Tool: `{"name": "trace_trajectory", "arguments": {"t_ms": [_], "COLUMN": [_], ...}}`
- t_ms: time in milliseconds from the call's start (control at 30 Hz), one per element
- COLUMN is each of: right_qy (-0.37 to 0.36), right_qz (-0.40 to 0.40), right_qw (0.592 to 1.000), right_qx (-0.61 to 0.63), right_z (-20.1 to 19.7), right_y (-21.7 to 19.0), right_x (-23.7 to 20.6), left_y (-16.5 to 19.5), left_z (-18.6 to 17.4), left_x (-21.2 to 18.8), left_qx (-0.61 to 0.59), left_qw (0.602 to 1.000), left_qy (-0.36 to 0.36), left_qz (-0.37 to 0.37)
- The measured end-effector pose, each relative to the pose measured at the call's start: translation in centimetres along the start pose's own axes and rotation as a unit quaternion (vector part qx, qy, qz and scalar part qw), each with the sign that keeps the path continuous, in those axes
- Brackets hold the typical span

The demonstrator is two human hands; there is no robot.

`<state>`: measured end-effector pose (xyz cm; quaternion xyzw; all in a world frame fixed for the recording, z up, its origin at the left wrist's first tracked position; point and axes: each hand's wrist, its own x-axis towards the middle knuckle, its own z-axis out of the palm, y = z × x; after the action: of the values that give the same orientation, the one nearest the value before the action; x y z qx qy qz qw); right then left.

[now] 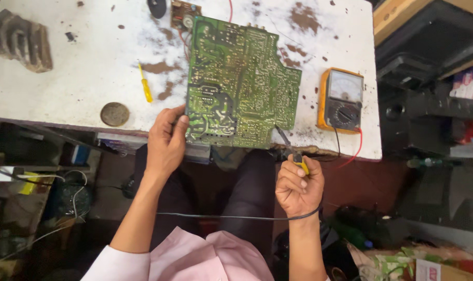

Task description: The person works on a green circuit board at a cluttered workbench. They flip the board over, use a multimeter to test components, scrape the board with a screwdriver, sharpen the screwdriver on a file, and then use a soldering iron to touch several points on the board while inspecting with a magnifying glass.

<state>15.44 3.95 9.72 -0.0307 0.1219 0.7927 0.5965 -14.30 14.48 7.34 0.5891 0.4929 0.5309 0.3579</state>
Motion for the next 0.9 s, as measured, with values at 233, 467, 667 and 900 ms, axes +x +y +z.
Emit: {"name": "trace_trajectory", "arguments": {"t_ms": [233, 467, 667, 900], "right_qy": [0.007, -0.004, -0.155, -0.103], "right_qz": [-0.214, -0.285, -0.177, -0.218], "right_qw": [0.966, 0.921, 0.885, 0.886], "right_qx": [-0.146, -0.266, -0.403, -0.397], "right_z": [-0.9, 0.6, 4.7, 4.3], "right_y": [-3.5, -4.1, -4.0, -4.1], "right_x": [-4.7, -8.3, -10.9, -7.6], "left_y": [-1.5, -1.9, -2.0, -2.5], "left_z": [0.4, 2.3, 4.2, 5.0], "left_x": [0.6, 4.4, 8.0, 9.0], "left_qx": [-0.187, -0.088, -0.16, -0.331], "left_qw": [0.976, 0.994, 0.982, 0.924], "left_qy": [-0.061, -0.042, -0.075, -0.127], "left_qz": [-0.092, -0.053, -0.06, -0.144]}}
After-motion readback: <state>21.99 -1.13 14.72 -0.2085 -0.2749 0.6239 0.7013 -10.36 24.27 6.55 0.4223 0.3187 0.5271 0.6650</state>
